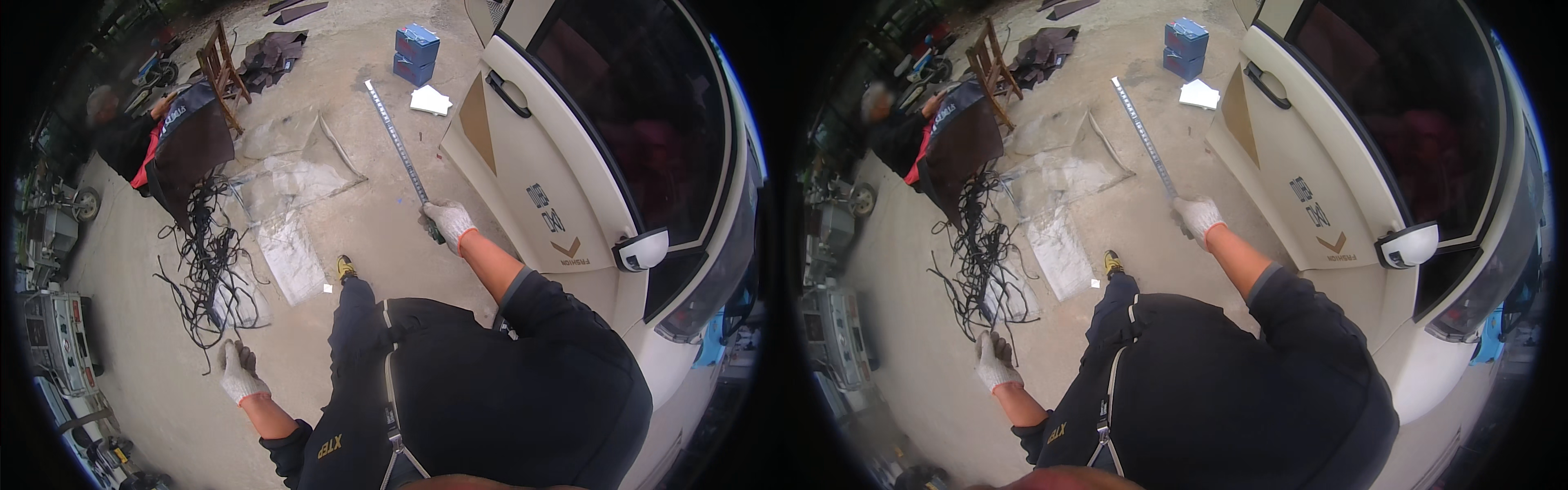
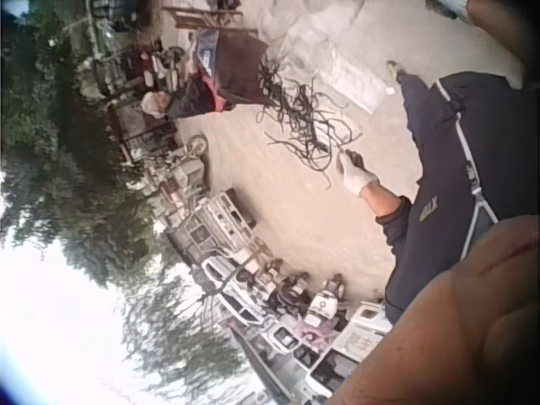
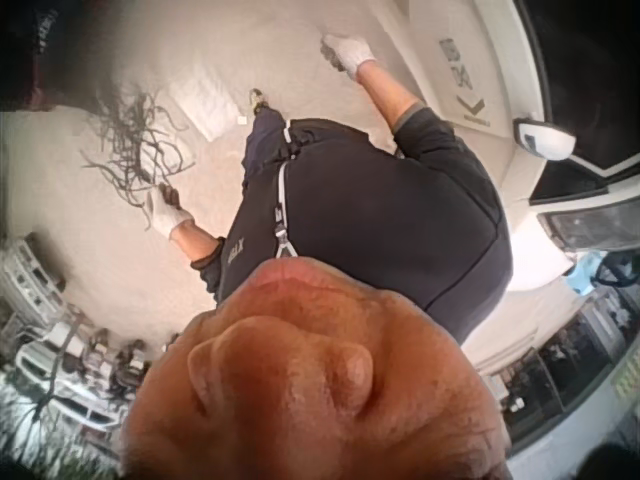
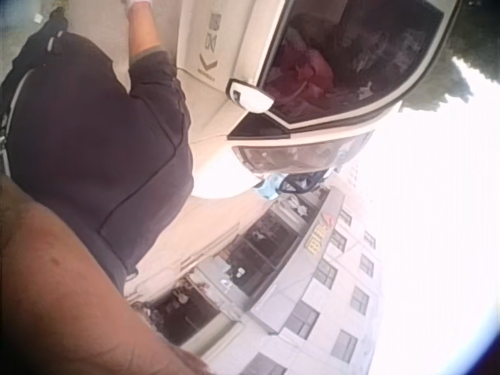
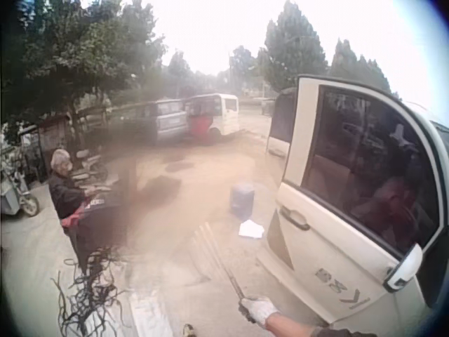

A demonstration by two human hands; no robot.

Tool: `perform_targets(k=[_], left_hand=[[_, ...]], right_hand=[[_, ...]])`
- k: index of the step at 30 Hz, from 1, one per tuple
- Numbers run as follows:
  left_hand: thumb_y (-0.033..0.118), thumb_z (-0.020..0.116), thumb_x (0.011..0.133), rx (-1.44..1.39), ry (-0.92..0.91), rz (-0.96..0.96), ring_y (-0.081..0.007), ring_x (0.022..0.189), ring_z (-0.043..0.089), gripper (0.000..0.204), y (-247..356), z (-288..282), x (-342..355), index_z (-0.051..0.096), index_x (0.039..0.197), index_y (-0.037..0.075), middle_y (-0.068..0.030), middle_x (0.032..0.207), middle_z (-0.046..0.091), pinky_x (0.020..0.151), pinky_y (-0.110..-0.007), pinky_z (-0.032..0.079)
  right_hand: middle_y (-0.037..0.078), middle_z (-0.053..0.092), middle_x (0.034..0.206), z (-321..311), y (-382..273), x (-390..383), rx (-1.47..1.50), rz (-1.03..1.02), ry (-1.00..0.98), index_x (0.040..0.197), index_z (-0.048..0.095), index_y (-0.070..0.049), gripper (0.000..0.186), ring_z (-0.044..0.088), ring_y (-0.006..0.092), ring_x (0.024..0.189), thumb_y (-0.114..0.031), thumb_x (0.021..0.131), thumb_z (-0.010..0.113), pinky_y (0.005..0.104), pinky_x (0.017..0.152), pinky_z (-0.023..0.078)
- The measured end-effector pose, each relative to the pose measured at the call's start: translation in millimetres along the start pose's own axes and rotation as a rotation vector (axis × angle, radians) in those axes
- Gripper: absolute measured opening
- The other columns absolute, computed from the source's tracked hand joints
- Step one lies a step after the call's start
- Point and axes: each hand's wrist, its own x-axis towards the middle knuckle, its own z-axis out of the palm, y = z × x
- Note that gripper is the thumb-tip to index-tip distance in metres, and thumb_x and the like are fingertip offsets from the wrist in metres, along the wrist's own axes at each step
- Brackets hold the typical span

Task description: The person walks from an office to a parked electric vehicle, measures a blue battery, then enters the vehicle to remove the battery using a power drill. The battery is taken out and placed on the ground.

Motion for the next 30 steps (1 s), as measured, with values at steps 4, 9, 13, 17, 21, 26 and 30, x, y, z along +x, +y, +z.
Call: perform_targets(k=[4,9,13,17,21,26,30], left_hand=[[0.020,0.073,0.103,0.058,-0.335,0.119,-0.0134,0.085,0.067,0.032,70.3,184.4,98.4,0.069,0.128,0.001,-0.0059,0.105,0.073,0.079,-0.028,0.056],[0.008,0.070,0.102,0.305,-0.754,0.352,-0.0100,0.087,0.066,0.022,161.3,434.0,149.6,0.072,0.122,-0.002,-0.0044,0.103,0.073,0.079,-0.025,0.054],[0.008,0.072,0.101,0.287,-0.890,0.410,-0.0098,0.089,0.066,0.021,185.2,598.0,181.8,0.072,0.120,-0.004,-0.0049,0.102,0.074,0.082,-0.024,0.054],[0.009,0.071,0.102,0.306,-0.801,0.284,-0.0126,0.090,0.068,0.023,186.0,715.9,222.7,0.072,0.122,-0.003,-0.0076,0.105,0.075,0.082,-0.027,0.056],[0.012,0.070,0.103,0.383,-0.653,0.181,-0.0153,0.089,0.071,0.026,214.3,792.9,274.1,0.072,0.124,-0.003,-0.0081,0.107,0.074,0.084,-0.029,0.059],[0.016,0.071,0.104,0.366,-0.553,0.081,-0.0148,0.087,0.071,0.027,257.2,920.3,364.0,0.071,0.126,0.000,-0.0073,0.103,0.075,0.077,-0.027,0.057],[0.017,0.071,0.104,0.432,-0.627,-0.025,-0.0162,0.087,0.073,0.027,259.2,1095.9,432.5,0.071,0.126,0.001,-0.0102,0.107,0.077,0.076,-0.029,0.059]], right_hand=[[0.007,0.070,0.086,19.3,-61.0,81.6,0.295,0.134,0.017,0.105,0.067,-0.004,0.017,0.064,0.0180,0.064,-0.020,0.107,0.060,0.0329,0.057,0.054],[0.010,0.069,0.088,20.4,-142.4,181.6,0.588,0.206,0.039,0.105,0.064,-0.006,0.013,0.068,0.0217,0.071,-0.018,0.103,0.061,0.0392,0.064,0.059],[0.010,0.069,0.088,13.1,-184.9,313.8,0.783,0.282,0.125,0.103,0.065,-0.007,0.013,0.068,0.0251,0.072,-0.020,0.102,0.062,0.0424,0.066,0.058],[0.008,0.069,0.086,-0.6,-232.7,467.6,0.865,0.332,0.161,0.101,0.065,-0.010,0.012,0.067,0.0269,0.072,-0.021,0.102,0.062,0.0440,0.066,0.058],[0.005,0.068,0.084,-22.4,-302.6,570.8,0.888,0.397,0.186,0.101,0.063,-0.014,0.012,0.066,0.0247,0.072,-0.025,0.103,0.060,0.0449,0.070,0.057],[0.004,0.066,0.084,-48.2,-374.8,676.1,0.916,0.446,0.296,0.103,0.060,-0.014,0.011,0.064,0.0231,0.069,-0.025,0.105,0.058,0.0438,0.069,0.057],[0.007,0.071,0.095,-57.3,-411.6,758.0,1.057,0.510,0.444,0.109,0.066,-0.009,0.017,0.068,0.0248,0.076,-0.023,0.100,0.067,0.0449,0.071,0.058]])
